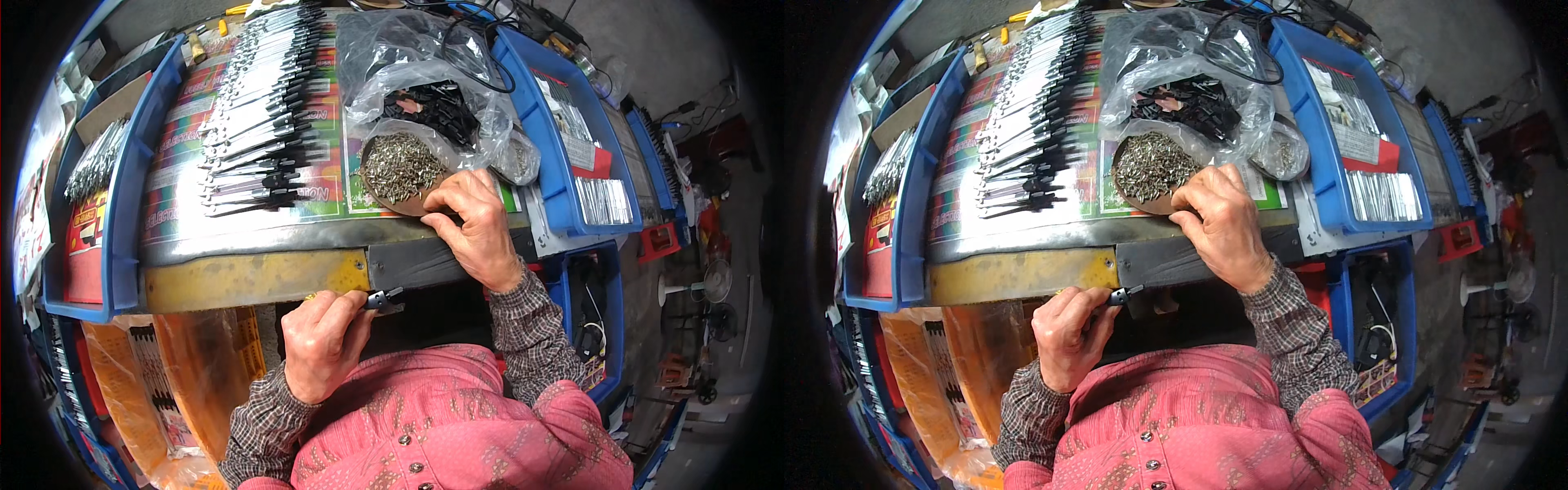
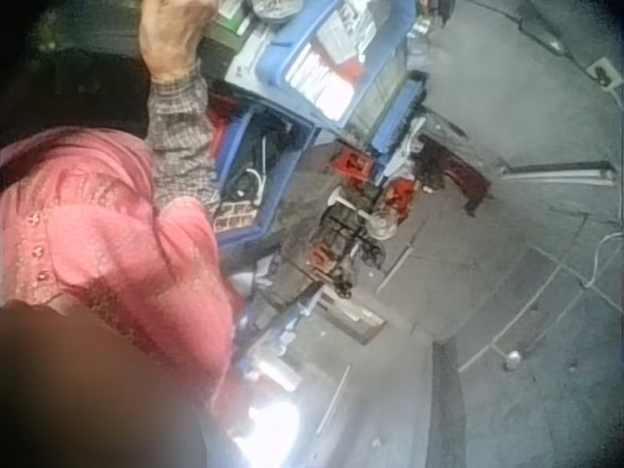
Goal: The person assembles small pen parts by hand, joining plastic components and metal pins.
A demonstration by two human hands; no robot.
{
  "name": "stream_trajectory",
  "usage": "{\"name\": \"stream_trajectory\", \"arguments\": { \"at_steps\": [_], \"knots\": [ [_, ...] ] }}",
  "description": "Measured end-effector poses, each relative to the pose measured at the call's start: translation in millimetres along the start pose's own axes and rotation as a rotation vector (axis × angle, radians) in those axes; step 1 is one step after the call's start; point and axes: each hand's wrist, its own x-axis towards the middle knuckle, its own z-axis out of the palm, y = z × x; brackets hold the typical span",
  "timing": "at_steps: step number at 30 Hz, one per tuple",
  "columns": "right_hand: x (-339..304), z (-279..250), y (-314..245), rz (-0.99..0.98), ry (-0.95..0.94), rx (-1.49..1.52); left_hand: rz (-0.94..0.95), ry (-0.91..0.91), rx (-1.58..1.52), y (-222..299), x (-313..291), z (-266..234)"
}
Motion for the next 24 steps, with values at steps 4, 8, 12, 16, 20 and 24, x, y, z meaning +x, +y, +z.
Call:
{"name": "stream_trajectory", "arguments": {
  "at_steps": [4,8,12,16,20,24],
  "knots": [
    [1.6,0.2,1.9,0.016,-0.033,0.021,-0.001,-0.008,0.009,0.1,-1.0,-0.4],
    [1.3,-1.2,-0.2,-0.008,0.001,0.06,0.003,-0.015,0.006,2.8,2.0,-1.9],
    [-12.9,-6.3,-21.0,0.146,-0.039,0.262,-0.036,-0.033,-0.034,5.1,3.1,-2.5],
    [-28.6,-5.3,-46.6,0.189,-0.139,0.552,-0.064,-0.05,-0.056,8.9,3.4,-1.4],
    [-37.1,0.3,-50.5,0.092,-0.131,0.595,-0.038,-0.068,-0.052,13.7,3.7,0.7],
    [-41.8,0.4,-53.4,0.146,-0.166,0.66,-0.024,-0.072,-0.055,17.2,3.3,2.5]
  ]
}}
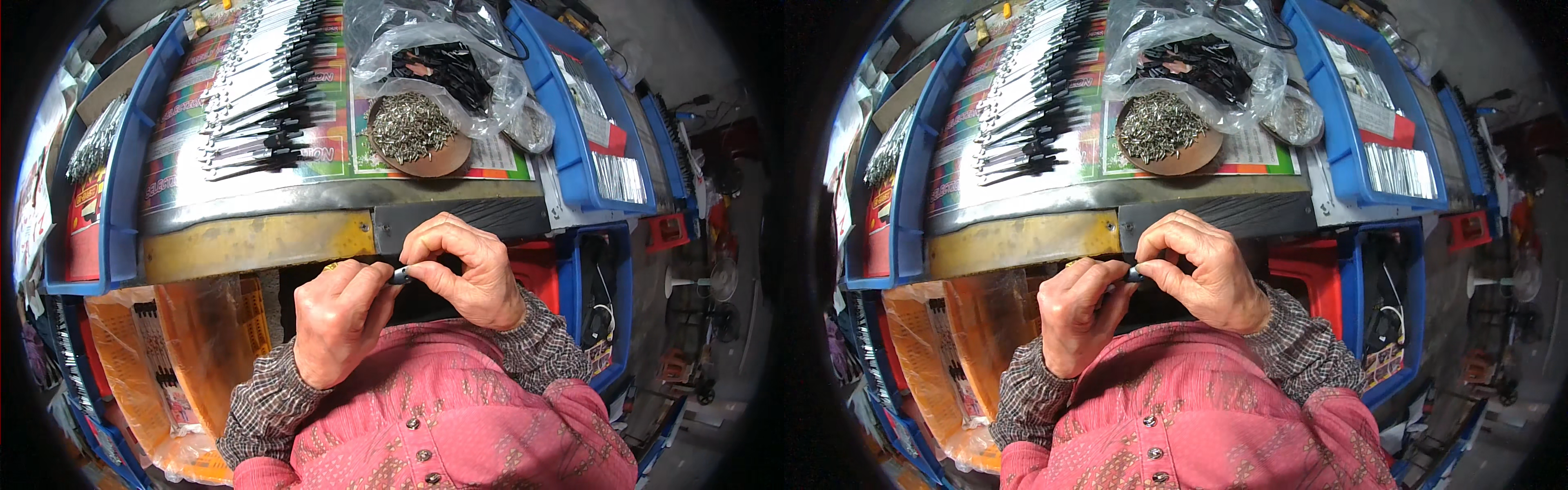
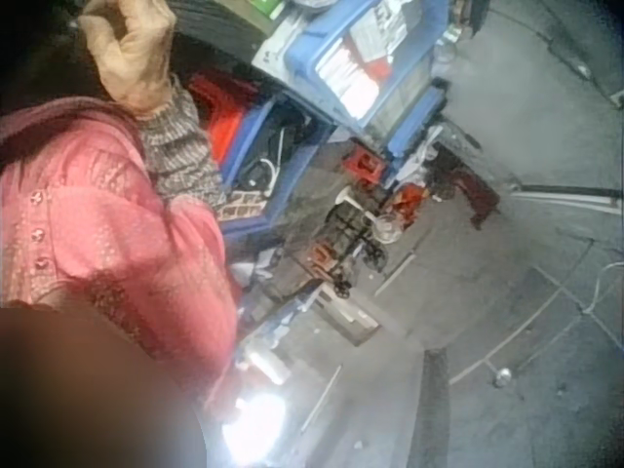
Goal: The person assembles small pen parts by hand, joining plastic components and metal pins.
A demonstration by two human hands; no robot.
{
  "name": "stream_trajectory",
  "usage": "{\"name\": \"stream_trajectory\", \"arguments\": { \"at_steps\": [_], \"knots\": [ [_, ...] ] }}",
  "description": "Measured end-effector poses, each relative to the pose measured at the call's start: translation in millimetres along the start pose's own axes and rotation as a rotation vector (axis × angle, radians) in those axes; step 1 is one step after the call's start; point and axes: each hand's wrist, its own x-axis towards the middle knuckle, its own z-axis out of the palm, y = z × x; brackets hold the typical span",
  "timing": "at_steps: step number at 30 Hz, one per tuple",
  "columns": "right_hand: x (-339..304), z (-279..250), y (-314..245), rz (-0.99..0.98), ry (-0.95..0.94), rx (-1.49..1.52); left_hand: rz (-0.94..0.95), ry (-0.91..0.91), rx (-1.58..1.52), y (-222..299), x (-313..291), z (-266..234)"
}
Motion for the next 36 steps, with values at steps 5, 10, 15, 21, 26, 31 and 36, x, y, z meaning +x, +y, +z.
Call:
{"name": "stream_trajectory", "arguments": {
  "at_steps": [5,10,15,21,26,31,36],
  "knots": [
    [-3.6,0.9,-2.9,0.04,-0.005,0.015,0.021,-0.008,0.037,2.8,-2.3,1.4],
    [-6.3,2.4,-4.7,0.09,-0.005,-0.037,0.066,-0.006,0.076,1.0,-2.5,3.8],
    [-9.2,9.3,-2.0,-0.205,0.091,-0.311,0.078,0.003,0.106,-1.7,-4.6,5.5],
    [-16.8,13.3,4.2,-0.418,0.102,-0.48,0.107,0.006,0.136,-3.6,-7.4,6.3],
    [-20.5,13.1,11.3,-0.475,0.084,-0.509,0.214,0.102,0.161,-8.7,-7.3,14.8],
    [-16.8,10.0,6.2,-0.315,0.111,-0.363,0.223,0.115,0.17,-5.9,-1.7,13.8],
    [-17.2,10.5,0.7,0.27,0.113,0.172,0.249,0.097,0.195,-5.3,2.9,15.6]
  ]
}}
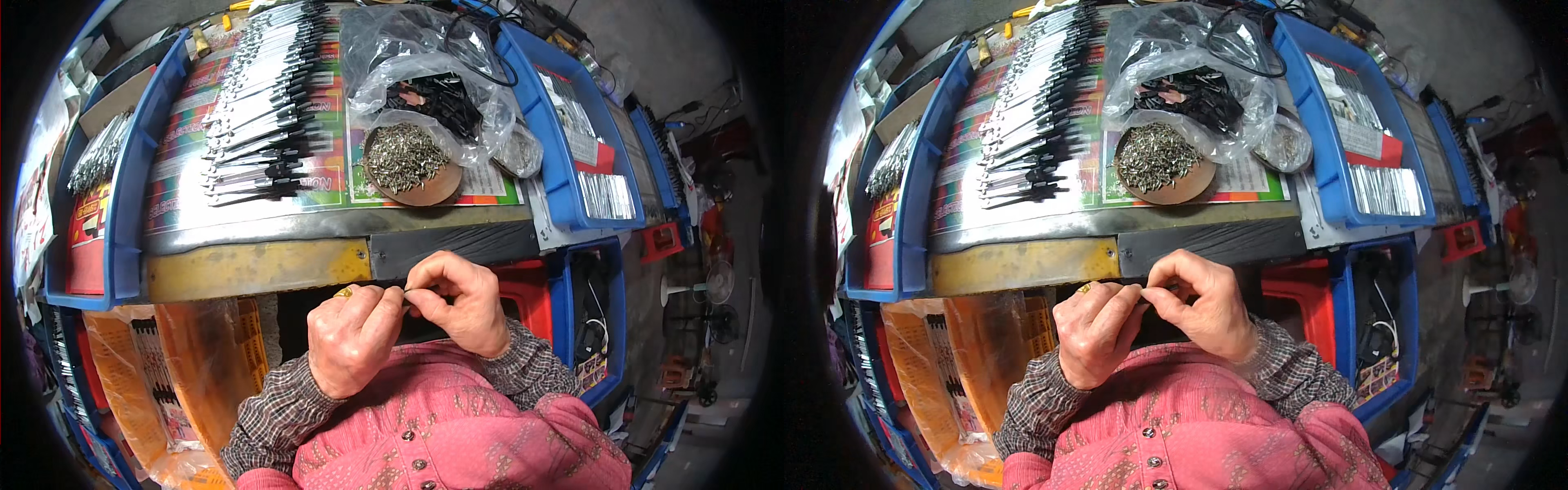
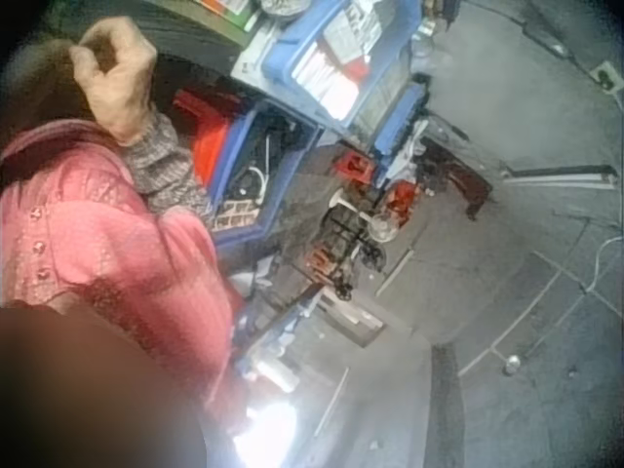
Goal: The person assembles small pen parts by hand, joining plastic components and metal pins.
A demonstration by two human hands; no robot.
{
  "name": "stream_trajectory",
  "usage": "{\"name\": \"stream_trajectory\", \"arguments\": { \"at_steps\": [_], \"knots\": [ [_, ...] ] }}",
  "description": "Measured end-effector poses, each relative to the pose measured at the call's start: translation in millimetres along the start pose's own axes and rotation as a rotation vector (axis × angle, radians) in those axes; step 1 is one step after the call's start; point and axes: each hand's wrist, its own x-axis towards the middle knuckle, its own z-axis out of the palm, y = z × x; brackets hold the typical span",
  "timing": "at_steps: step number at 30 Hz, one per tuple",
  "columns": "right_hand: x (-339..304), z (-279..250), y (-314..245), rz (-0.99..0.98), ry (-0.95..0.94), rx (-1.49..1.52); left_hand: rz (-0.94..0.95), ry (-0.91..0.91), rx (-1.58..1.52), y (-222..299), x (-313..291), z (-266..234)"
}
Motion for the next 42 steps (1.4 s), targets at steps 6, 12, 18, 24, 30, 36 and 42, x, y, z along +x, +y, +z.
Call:
{"name": "stream_trajectory", "arguments": {
  "at_steps": [6,12,18,24,30,36,42],
  "knots": [
    [6.1,-11.0,-22.2,0.454,-0.183,0.236,0.027,0.046,-0.034,0.4,3.5,1.9],
    [3.8,-2.0,-16.6,0.413,-0.135,0.28,0.01,0.06,-0.032,-1.7,5.8,3.1],
    [4.5,2.9,-14.1,0.4,-0.088,0.307,-0.015,0.057,-0.018,-1.6,7.1,3.1],
    [7.5,1.2,-17.6,0.408,-0.098,0.285,-0.03,0.056,-0.045,-5.6,8.9,2.6],
    [9.4,-2.8,-17.1,0.422,-0.127,0.279,-0.092,0.024,-0.09,-3.3,10.5,-1.0],
    [19.7,-14.1,-14.5,-0.004,-0.004,-0.13,-0.103,-0.007,-0.108,-6.2,10.7,-5.4],
    [53.5,-31.0,0.3,-0.445,0.22,-0.844,-0.148,-0.007,-0.096,-11.9,8.0,-8.0]
  ]
}}
